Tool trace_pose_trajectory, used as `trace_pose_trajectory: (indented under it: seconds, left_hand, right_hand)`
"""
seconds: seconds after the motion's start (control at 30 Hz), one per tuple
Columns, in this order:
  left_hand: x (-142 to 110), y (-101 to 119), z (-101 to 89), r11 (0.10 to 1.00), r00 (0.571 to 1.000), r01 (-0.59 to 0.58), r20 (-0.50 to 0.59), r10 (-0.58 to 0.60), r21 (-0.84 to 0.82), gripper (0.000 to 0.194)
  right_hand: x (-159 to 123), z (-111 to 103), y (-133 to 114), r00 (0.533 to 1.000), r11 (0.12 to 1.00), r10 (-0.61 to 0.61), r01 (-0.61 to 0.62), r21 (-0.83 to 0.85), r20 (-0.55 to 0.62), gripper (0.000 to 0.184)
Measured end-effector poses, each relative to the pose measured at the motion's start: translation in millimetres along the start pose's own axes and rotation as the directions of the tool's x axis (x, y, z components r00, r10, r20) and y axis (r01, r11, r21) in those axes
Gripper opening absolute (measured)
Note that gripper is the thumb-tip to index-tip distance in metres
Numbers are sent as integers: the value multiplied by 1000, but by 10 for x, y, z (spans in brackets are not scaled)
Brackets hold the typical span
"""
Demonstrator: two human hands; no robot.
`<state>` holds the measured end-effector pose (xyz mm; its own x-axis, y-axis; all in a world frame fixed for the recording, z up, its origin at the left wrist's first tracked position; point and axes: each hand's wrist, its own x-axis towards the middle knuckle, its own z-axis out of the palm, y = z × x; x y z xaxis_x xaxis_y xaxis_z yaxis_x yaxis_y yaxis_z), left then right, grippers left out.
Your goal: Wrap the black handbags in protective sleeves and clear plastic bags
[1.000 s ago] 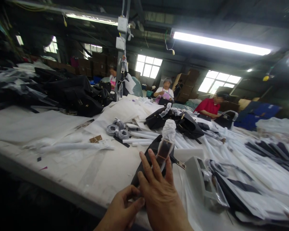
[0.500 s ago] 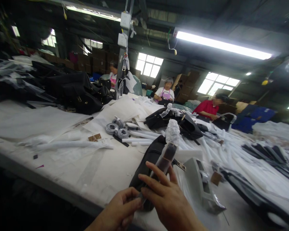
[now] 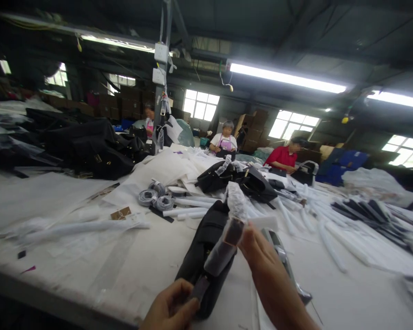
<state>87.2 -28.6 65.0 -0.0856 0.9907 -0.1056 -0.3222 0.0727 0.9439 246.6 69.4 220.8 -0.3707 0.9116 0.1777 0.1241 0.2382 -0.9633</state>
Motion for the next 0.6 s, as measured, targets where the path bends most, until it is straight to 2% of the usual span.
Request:
trace_pose_trajectory:
  seconds: [0.03, 0.1, 0.17, 0.23, 0.27, 0.33, 0.37, 0.4, 0.43, 0.47, 0.5, 0.53, 0.6]
  left_hand:
    - [11, -13, 31, 999, 1000, -7, 8, 7, 35, 60]
    - [25, -5, 66, 990, 999, -39, 38, 34, 133, 55]
    - [41, 61, 44, 969, 994, -94, 76, 78, 231, 53]
    - [74, 193, -54, 957, 990, -135, 83, 118, 255, 58]
    - [101, 278, -131, 955, 988, -156, 52, 147, 251, 59]
    - [181, 460, -332, 934, 961, -232, -85, 263, 272, 55]
    - [232, 544, -445, 902, 921, -284, -170, 352, 326, 51]
    - [286, 613, -560, 852, 860, -328, -244, 448, 408, 50]
    - [338, 664, -669, 800, 801, -345, -291, 523, 491, 51]
    - [384, 693, -767, 760, 762, -340, -311, 568, 554, 54]
    - [417, 699, -847, 736, 753, -321, -312, 580, 596, 57]
    - [432, 685, -907, 731, 766, -296, -304, 566, 615, 59]
    - [401, 605, -956, 770, 835, -268, -259, 485, 579, 60]
  right_hand:
    - [129, 67, -186, 990, 978, 119, -130, 163, 74, 63]
    - [408, 134, -551, 947, 888, 266, -313, 338, 177, 56]
    - [677, 109, -832, 914, 841, 307, -391, 373, 265, 43]
    - [909, 27, -1010, 885, 885, 275, -386, 260, 376, 39]
    - [1007, -20, -1076, 872, 930, 246, -335, 150, 422, 38]
    - [1174, -99, -1199, 868, 982, 172, -115, -148, 465, 38]
    - [1245, -125, -1268, 872, 958, 134, 8, -288, 471, 38]
    - [1311, -141, -1345, 875, 910, 100, 111, -398, 474, 36]
    - [1371, -149, -1424, 879, 863, 68, 185, -470, 472, 33]
    - [1428, -148, -1501, 883, 834, 36, 231, -502, 467, 29]
    - [1482, -143, -1568, 885, 811, 5, 269, -519, 465, 24]
    - [1533, -135, -1618, 885, 788, -31, 307, -533, 464, 17]
    - [1623, -114, -1641, 883, 719, -113, 390, -576, 456, 7]
